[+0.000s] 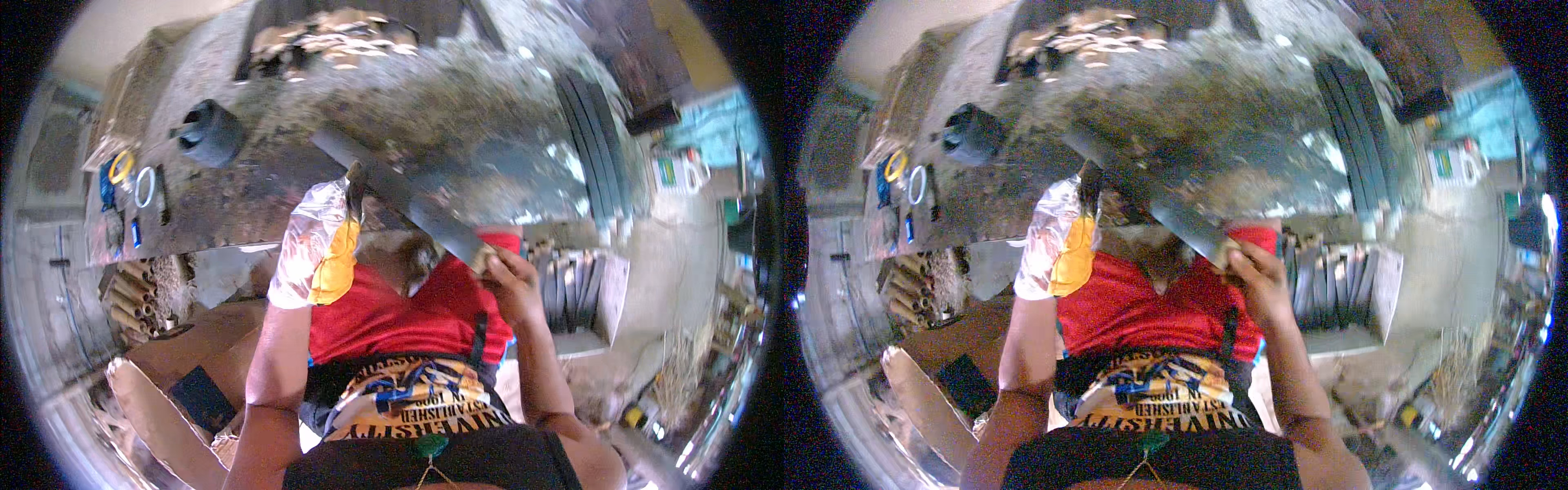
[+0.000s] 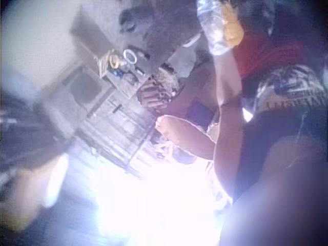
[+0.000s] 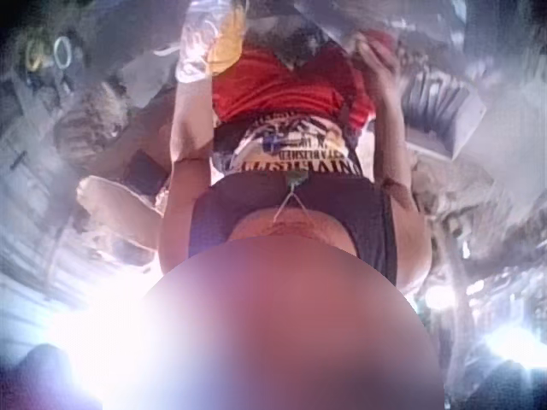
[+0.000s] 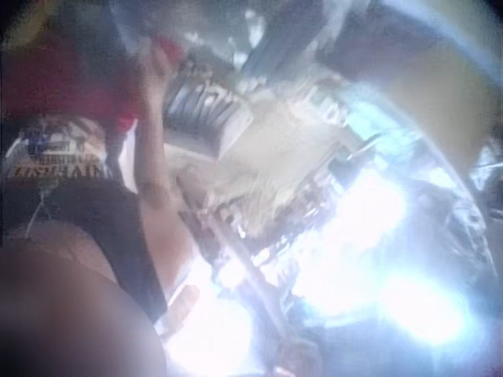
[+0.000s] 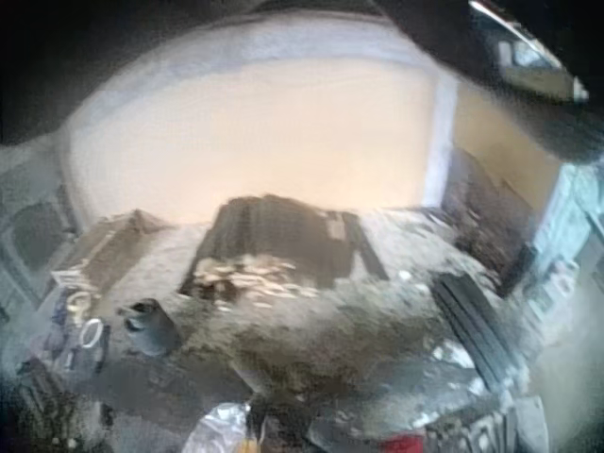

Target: The person repeatedly applies a dark finish to long, thin wooden pieces using a brush. They dip the brush into a container of finish, coat each piece, and place it on a workbench. The process is repeated for multiple pieces.

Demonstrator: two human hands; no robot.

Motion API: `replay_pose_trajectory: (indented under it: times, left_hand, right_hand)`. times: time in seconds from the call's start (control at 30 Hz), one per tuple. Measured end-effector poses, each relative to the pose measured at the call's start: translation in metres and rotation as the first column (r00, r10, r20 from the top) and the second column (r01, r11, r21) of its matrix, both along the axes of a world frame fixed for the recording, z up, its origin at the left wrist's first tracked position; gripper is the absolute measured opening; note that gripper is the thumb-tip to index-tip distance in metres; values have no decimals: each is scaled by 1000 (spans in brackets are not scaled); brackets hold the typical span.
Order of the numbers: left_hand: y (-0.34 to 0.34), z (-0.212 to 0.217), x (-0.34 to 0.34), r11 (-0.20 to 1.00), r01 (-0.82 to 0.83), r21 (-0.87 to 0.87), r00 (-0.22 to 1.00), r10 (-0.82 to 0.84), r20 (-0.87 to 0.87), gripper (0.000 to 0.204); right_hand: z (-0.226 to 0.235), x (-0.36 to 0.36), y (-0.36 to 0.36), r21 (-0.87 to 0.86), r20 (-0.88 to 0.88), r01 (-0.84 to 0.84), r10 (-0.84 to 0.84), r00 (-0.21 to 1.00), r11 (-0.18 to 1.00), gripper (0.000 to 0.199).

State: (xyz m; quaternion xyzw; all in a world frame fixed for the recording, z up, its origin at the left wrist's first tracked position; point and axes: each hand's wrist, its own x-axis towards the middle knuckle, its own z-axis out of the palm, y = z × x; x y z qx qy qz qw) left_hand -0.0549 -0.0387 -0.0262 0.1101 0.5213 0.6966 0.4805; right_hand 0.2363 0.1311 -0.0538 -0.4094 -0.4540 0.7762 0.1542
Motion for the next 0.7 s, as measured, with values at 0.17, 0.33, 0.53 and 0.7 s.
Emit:
replay_pose_trajectory:
  times: [0.17, 0.33, 0.53, 0.7]
  left_hand:
    - [11, 14, 70, 993, 113, 44, 854, -74, -515, 27]
    - [33, 16, 127, 966, 135, -220, 138, -238, -961, 15]
    - [30, 1, 79, 938, -10, -347, -280, -335, -899, 25]
    - [35, -22, -44, 975, -124, -186, -426, -222, -877, 19]
  right_hand:
    - [-3, -5, -12, -116, -114, 3, -16, 993, 993, 30]
    - [2, -5, -18, -96, -118, 37, -48, 992, 995, 22]
    - [-4, 9, -21, -226, -39, 53, -63, 997, 973, 18]
    - [-13, 12, -22, -277, -18, 91, -100, 995, 957, 17]
